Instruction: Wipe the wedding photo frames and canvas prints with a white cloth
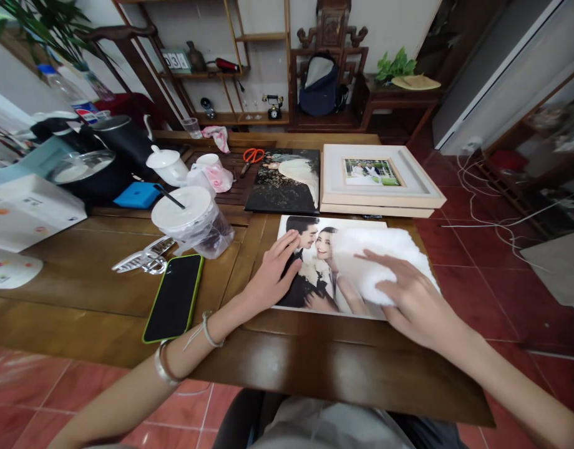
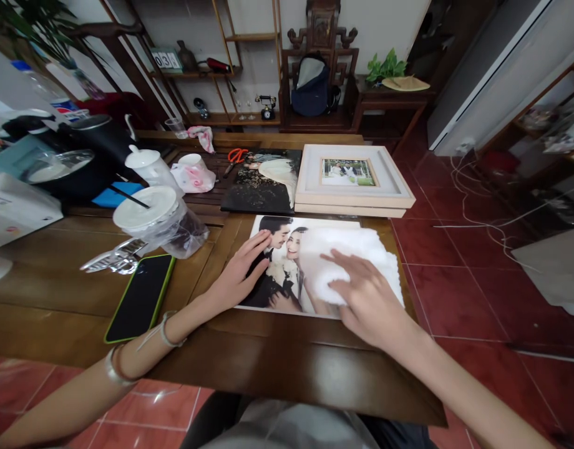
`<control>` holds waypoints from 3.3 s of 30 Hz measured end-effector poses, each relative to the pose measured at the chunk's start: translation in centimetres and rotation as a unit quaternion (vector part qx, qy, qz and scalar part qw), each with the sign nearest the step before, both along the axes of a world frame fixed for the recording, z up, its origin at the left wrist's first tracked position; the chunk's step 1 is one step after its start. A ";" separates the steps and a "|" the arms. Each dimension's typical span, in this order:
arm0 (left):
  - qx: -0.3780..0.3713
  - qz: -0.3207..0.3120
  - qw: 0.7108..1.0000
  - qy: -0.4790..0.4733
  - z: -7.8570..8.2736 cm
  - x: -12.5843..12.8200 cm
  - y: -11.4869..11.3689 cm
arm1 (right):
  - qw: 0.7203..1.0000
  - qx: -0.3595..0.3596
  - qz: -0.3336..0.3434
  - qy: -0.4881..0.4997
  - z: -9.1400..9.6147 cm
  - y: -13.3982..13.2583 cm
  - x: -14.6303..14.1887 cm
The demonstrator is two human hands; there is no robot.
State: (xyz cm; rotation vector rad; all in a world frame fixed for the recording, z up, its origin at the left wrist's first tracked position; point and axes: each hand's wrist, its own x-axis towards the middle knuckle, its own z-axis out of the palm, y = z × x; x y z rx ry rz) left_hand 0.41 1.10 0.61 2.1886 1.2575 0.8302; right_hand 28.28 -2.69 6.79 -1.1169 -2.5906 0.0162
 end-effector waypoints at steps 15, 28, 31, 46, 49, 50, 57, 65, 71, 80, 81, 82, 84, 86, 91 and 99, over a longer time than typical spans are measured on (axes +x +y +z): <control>-0.011 0.003 0.999 -0.051 -0.2 -0.1 0.5 | 0.998 -0.023 0.048 -0.014 -1.3 -1.1 -1.0; 0.013 -0.002 1.000 -0.024 0.0 0.0 0.3 | 0.993 -0.090 0.076 0.031 -0.6 -3.6 -2.0; 0.012 0.001 1.000 -0.026 0.1 0.0 0.3 | 0.997 -0.064 0.036 0.022 -0.7 -0.8 -0.9; 0.007 0.021 0.999 -0.033 -0.2 0.4 0.2 | 0.998 -0.040 0.003 -0.045 -1.5 0.1 -3.5; 0.005 0.019 0.999 -0.033 -0.2 0.4 0.2 | 0.998 -0.038 0.059 -0.008 -1.6 -3.7 -4.5; 0.007 0.018 0.999 -0.033 -0.1 0.4 0.2 | 0.997 -0.032 0.072 0.008 -1.7 -4.9 -4.8; 0.002 0.008 1.000 -0.028 -0.2 0.2 0.3 | 0.996 -0.040 0.052 0.065 -2.1 -8.0 -4.2; -0.009 0.002 1.000 -0.018 -0.4 0.0 0.3 | 0.998 -0.054 -0.009 -0.024 -0.6 -1.4 0.0; 0.007 0.003 1.000 -0.027 -0.8 0.1 0.4 | 0.995 -0.074 0.000 -0.065 -0.4 4.3 -1.9; 0.008 0.005 1.000 -0.025 -0.7 0.1 0.6 | 0.996 -0.065 0.005 -0.064 -0.8 2.4 -4.7; 0.008 0.005 1.000 -0.024 -0.7 0.1 0.5 | 0.996 -0.065 0.014 -0.061 -0.9 1.1 -4.9; 0.008 0.006 1.000 -0.025 -0.7 0.1 0.5 | 0.996 -0.061 0.022 -0.055 -1.0 -0.4 -5.1; 0.007 0.007 1.000 -0.027 -0.6 0.1 0.5 | 0.997 -0.052 0.039 -0.032 -1.3 -3.5 -5.6; 0.005 0.005 1.000 -0.026 -0.5 0.1 0.4 | 0.998 -0.044 0.043 -0.003 -1.7 -6.1 -6.2; -0.002 0.003 1.000 -0.022 -0.4 0.1 0.4 | 0.998 -0.037 0.033 0.035 -2.2 -8.8 -6.8; 0.003 0.000 1.000 -0.017 -0.6 0.0 0.5 | 0.988 -0.150 0.009 -0.039 1.2 -1.3 -5.0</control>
